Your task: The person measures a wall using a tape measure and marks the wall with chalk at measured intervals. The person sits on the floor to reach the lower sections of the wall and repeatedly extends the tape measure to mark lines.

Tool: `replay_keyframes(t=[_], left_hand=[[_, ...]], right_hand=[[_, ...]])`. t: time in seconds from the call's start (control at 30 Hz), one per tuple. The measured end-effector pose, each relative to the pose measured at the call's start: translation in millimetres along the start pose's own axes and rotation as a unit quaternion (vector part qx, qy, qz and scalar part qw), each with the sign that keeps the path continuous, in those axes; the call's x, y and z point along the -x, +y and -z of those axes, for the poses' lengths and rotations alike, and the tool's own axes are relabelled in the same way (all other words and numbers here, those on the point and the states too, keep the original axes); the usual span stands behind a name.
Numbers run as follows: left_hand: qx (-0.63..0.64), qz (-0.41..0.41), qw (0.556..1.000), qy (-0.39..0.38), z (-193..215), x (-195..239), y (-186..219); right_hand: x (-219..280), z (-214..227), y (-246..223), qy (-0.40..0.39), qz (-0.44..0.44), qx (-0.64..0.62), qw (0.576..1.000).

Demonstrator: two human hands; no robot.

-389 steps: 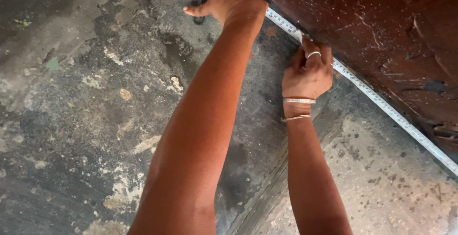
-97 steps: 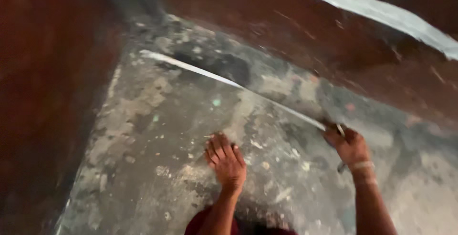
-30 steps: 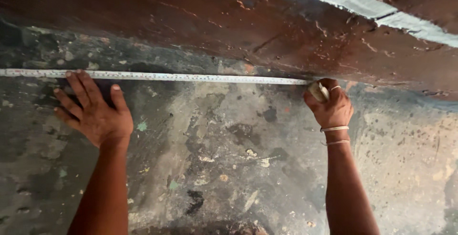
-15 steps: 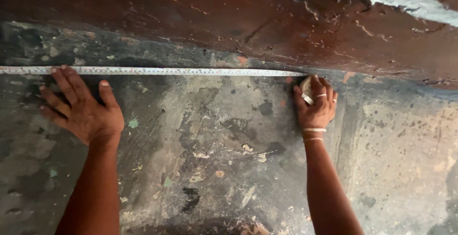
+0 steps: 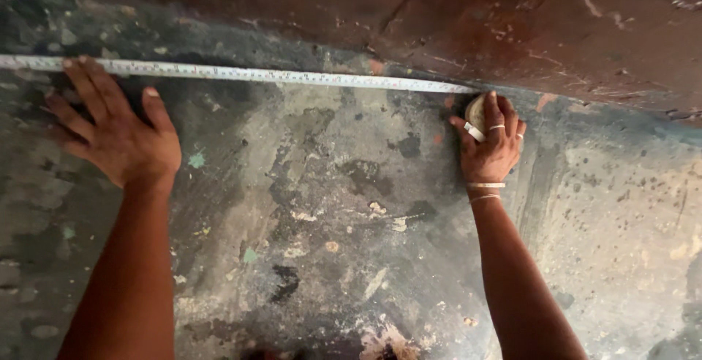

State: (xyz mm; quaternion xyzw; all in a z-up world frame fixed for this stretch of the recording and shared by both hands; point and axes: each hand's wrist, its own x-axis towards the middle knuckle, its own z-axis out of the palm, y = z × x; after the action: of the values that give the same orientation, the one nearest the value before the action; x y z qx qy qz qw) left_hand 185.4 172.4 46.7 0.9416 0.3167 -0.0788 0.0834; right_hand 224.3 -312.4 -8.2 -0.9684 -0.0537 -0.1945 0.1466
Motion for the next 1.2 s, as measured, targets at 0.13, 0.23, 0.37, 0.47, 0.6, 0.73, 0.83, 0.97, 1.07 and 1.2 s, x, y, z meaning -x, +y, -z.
replay_keyframes(t=[0.13,0.23,0.37,0.47,0.6,0.73,0.83,0.97,1.07,1.2], left_hand=[[0.001,0.009,1.000,-0.011,-1.3,2.1,-2.8],[0.002,0.006,1.000,-0.009,-0.1,-1.2,-2.5],[0.002,0.015,1.000,-0.012,-3.7,0.6,-5.3],[0.000,0.008,1.000,-0.005,-3.3,-2.2,-5.5],[-0.012,0.008,1.000,-0.008,-6.9,-0.2,-6.3],[-0.026,-0.003,1.000,0.004,-7.6,0.0,-7.4],[-0.031,-0.005,0.999,0.010,-12.8,-0.4,-10.0],[-0.051,-0.030,0.997,0.051,-28.7,-4.9,-23.9],[-0.080,-0.067,0.989,0.104,-45.0,-11.1,-37.8],[-0.088,-0.107,0.977,0.159,-62.8,-19.8,-54.0]], right_hand=[[3.9,0.5,-0.1,-0.005,-0.003,-0.013,1.000],[1.3,0.2,-1.3,-0.021,-0.008,-0.008,1.000],[0.5,2.4,1.0,-0.028,-0.011,-0.019,0.999],[2.3,0.5,1.5,-0.019,0.009,-0.019,1.000],[5.8,-2.5,5.6,-0.014,0.006,-0.033,0.999],[4.5,-3.4,5.8,-0.012,0.015,-0.020,1.000],[5.3,-4.9,9.2,-0.008,0.023,-0.014,1.000],[8.2,-8.1,14.2,-0.006,0.027,-0.020,0.999],[7.6,-9.8,13.8,-0.011,0.010,-0.022,1.000],[5.7,-8.2,10.9,-0.010,0.007,-0.025,1.000]])
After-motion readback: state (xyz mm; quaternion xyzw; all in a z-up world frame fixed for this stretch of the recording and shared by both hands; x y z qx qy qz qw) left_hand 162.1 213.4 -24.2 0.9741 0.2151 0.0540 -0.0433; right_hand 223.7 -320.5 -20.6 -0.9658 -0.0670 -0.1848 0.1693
